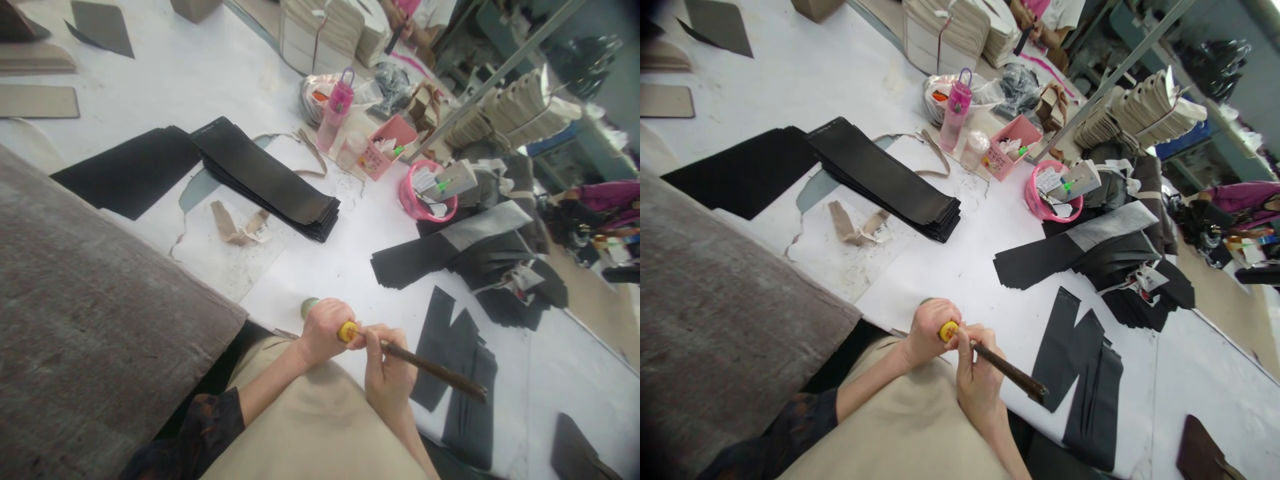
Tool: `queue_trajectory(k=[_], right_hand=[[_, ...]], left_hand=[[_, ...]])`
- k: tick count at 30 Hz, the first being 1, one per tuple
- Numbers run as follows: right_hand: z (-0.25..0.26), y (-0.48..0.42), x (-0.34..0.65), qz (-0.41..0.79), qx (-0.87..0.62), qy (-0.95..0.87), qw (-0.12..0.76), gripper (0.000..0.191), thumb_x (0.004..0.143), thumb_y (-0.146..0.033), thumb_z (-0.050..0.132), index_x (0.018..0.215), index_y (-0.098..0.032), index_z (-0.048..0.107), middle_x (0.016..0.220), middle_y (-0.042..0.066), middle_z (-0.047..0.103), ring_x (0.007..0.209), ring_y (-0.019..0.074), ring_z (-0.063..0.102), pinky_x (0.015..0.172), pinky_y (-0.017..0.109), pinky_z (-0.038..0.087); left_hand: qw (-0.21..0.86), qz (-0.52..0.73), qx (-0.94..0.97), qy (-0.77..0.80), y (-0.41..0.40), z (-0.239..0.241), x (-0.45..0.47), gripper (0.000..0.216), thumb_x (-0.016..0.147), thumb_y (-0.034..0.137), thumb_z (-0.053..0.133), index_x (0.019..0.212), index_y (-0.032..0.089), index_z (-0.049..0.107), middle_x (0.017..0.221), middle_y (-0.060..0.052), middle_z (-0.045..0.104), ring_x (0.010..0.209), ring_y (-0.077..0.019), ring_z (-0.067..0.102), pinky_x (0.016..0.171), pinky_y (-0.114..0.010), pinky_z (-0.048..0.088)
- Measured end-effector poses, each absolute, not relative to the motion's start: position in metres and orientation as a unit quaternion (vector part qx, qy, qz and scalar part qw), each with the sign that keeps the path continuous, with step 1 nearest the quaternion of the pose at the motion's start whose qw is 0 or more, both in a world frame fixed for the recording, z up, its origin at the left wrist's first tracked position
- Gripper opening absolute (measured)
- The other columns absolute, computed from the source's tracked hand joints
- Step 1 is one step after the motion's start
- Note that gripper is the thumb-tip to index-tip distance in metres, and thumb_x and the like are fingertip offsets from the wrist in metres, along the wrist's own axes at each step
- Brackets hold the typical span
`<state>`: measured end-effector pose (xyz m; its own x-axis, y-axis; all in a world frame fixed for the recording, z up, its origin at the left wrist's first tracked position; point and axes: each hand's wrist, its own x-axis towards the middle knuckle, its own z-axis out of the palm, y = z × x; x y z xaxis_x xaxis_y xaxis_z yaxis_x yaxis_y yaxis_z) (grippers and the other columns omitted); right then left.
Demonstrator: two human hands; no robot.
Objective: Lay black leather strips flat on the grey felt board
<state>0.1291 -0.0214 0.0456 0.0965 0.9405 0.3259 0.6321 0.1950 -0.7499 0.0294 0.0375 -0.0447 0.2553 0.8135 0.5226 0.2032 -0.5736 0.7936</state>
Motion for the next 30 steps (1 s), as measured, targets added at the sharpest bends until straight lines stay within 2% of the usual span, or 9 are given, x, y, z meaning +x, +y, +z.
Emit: queue_trajectory(k=[7, 11, 18, 30], right_hand=[[0.048, -0.022, 0.131, 0.183, -0.604, -0.673, 0.387, 0.009, 0.095, -0.014, 0.051, 0.09, -0.021, 0.05, 0.078, 0.0, 0.062, 0.074, 0.014, 0.064, 0.069, 0.027, 0.052], [0.058, -0.019, 0.128, 0.158, -0.601, -0.705, 0.342, 0.011, 0.094, -0.011, 0.051, 0.088, -0.021, 0.051, 0.078, 0.0, 0.061, 0.073, 0.0127, 0.065, 0.066, 0.023, 0.05], [0.066, -0.014, 0.119, 0.14, -0.596, -0.712, 0.344, 0.015, 0.094, -0.009, 0.05, 0.084, -0.02, 0.05, 0.075, -0.001, 0.059, 0.07, 0.0101, 0.064, 0.058, 0.018, 0.047], [0.059, -0.018, 0.121, 0.138, -0.62, -0.715, 0.293, 0.015, 0.098, -0.017, 0.048, 0.083, -0.02, 0.048, 0.074, -0.002, 0.059, 0.067, 0.0102, 0.061, 0.058, 0.021, 0.042]], left_hand=[[0.291, 0.516, 0.729, 0.341, 0.038, -0.045, 0.03, 0.02, 0.087, 0.034, 0.052, 0.072, 0.021, 0.049, 0.064, -0.001, 0.061, 0.063, -0.0143, 0.056, 0.064, -0.031, 0.044], [0.298, 0.525, 0.723, 0.335, 0.038, -0.047, 0.031, 0.014, 0.083, 0.026, 0.057, 0.073, 0.021, 0.05, 0.065, 0.0, 0.061, 0.064, -0.0142, 0.057, 0.064, -0.031, 0.044], [0.305, 0.526, 0.719, 0.338, 0.039, -0.047, 0.031, 0.014, 0.081, 0.023, 0.059, 0.072, 0.02, 0.049, 0.065, 0.0, 0.061, 0.064, -0.0139, 0.056, 0.065, -0.031, 0.044], [0.294, 0.527, 0.723, 0.334, 0.037, -0.05, 0.031, 0.011, 0.082, 0.023, 0.052, 0.071, 0.021, 0.049, 0.064, -0.001, 0.061, 0.064, -0.015, 0.056, 0.064, -0.031, 0.044]])
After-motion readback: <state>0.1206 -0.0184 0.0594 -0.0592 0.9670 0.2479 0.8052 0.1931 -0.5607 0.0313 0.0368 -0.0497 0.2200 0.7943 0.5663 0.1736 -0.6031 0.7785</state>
